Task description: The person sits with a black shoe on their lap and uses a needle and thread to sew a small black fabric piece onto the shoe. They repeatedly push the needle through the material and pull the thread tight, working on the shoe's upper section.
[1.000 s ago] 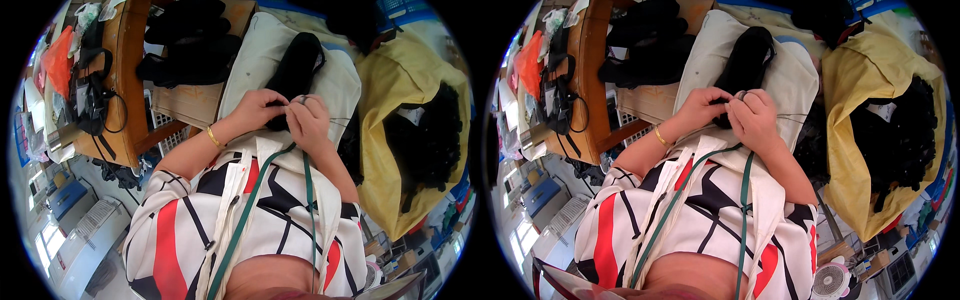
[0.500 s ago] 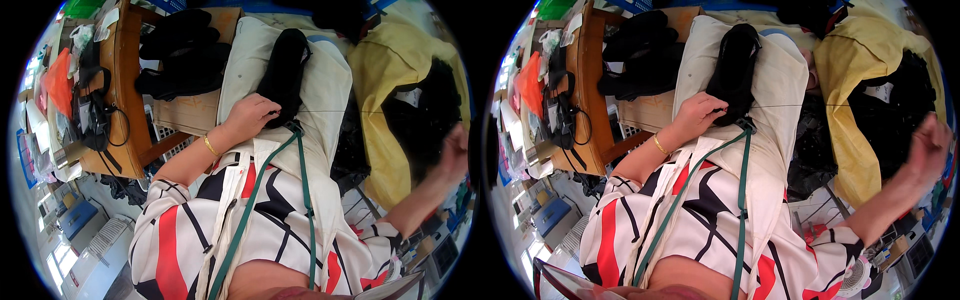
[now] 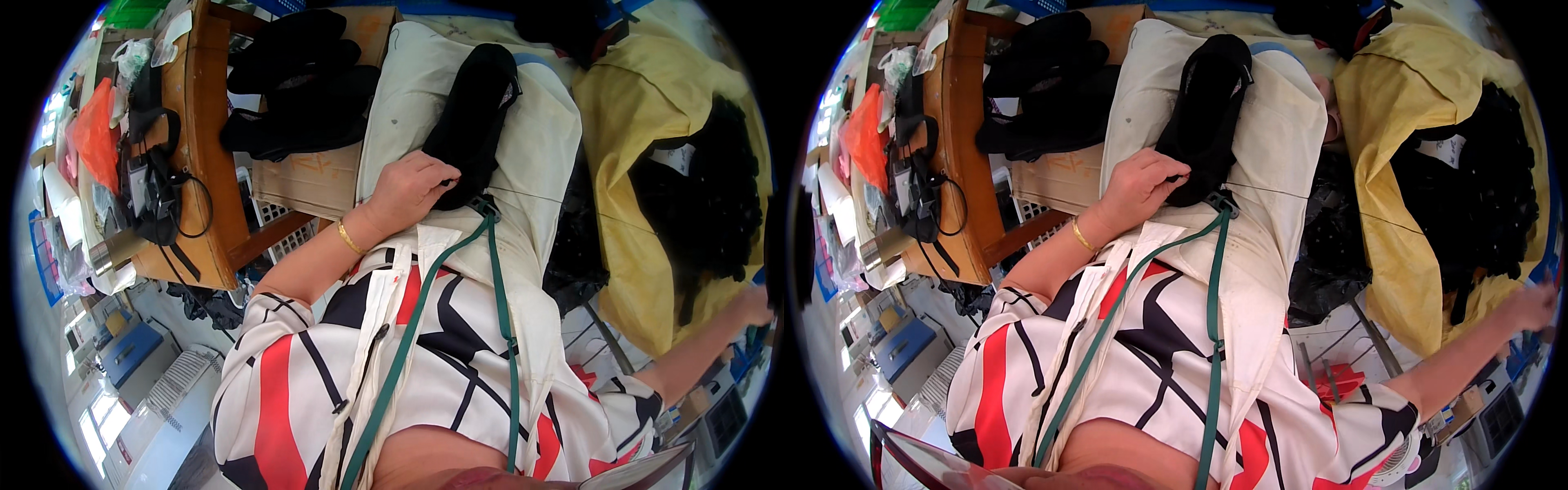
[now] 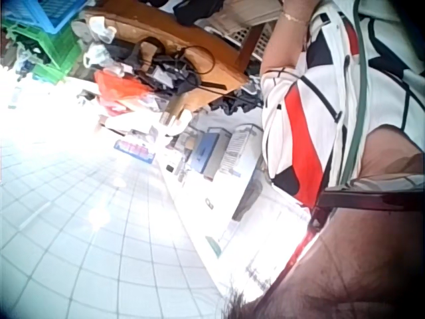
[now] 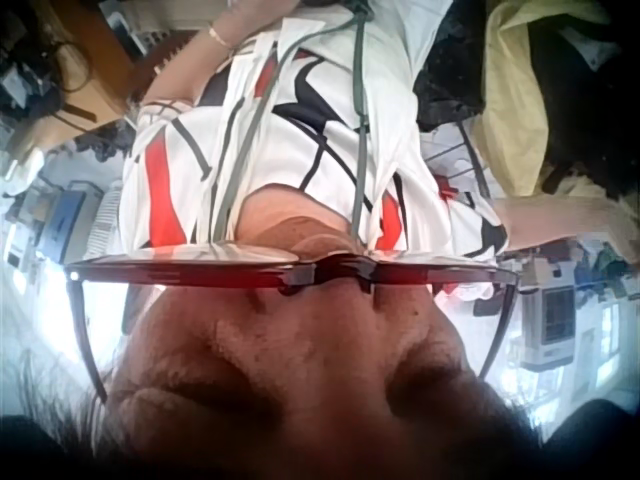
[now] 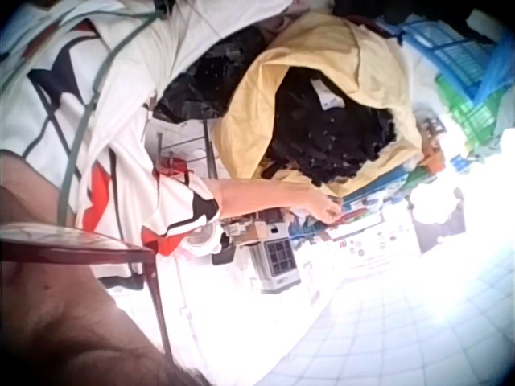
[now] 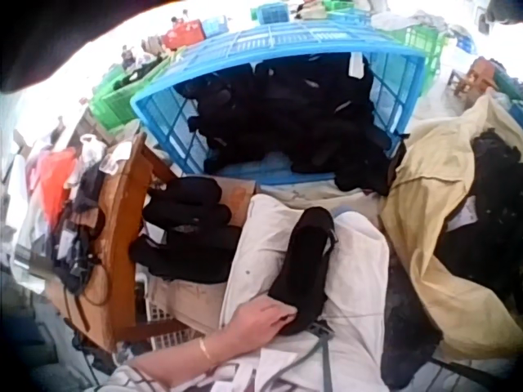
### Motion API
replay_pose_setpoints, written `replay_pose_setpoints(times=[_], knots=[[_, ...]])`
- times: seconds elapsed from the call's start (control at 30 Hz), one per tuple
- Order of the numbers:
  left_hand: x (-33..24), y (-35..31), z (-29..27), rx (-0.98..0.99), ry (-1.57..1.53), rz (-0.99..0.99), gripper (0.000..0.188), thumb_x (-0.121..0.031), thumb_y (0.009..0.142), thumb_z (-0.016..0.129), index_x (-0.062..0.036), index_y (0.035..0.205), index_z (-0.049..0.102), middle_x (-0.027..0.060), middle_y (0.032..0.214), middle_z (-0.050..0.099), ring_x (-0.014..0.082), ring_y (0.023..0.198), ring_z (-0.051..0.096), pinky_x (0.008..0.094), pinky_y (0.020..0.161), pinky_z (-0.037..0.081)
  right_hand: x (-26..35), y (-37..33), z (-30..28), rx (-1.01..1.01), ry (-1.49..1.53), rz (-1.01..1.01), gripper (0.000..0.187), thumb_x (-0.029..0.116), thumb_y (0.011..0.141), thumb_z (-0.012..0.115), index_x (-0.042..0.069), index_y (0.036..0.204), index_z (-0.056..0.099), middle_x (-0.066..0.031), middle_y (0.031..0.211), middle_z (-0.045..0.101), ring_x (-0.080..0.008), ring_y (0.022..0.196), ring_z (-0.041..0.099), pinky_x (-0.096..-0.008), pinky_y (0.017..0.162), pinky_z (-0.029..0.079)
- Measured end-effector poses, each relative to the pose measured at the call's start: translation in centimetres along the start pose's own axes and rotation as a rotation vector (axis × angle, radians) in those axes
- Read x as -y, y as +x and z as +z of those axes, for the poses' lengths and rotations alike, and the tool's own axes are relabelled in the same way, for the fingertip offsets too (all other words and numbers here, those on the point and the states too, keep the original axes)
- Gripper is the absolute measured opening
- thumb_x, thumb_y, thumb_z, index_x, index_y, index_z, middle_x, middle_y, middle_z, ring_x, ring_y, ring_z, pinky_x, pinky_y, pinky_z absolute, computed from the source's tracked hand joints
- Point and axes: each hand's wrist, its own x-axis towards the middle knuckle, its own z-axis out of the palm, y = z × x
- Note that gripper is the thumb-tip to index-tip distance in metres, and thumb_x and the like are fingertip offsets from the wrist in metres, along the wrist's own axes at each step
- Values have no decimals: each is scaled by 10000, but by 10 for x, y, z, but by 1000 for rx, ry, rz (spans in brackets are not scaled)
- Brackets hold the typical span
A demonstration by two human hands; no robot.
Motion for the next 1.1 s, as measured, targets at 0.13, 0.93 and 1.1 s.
replay_pose_setpoints(times=[0.13,0.93,1.1], knots=[[0,-4,2,-7,10,36,251,9,700,742,-83,930,699,51,868,683,245,790,645,334,664,538,32,-142,88,510,53,272,286,37,926,570,-62,1193,598,-57,787,580,-124,642,544,-232,653,476],[10,-11,6,-90,8,142,336,68,632,710,-42,948,687,86,902,692,248,756,662,325,630,553,133,-389,152,1769,151,48,179,74,860,612,59,1026,678,-144,756,669,-322,673,652,-386,607,516],[10,-13,7,-94,15,142,316,61,649,717,-38,948,687,92,916,699,254,770,670,330,647,555,133,-390,156,1783,158,-5,163,87,867,614,59,1020,665,-146,761,668,-332,681,649,-397,609,513]])
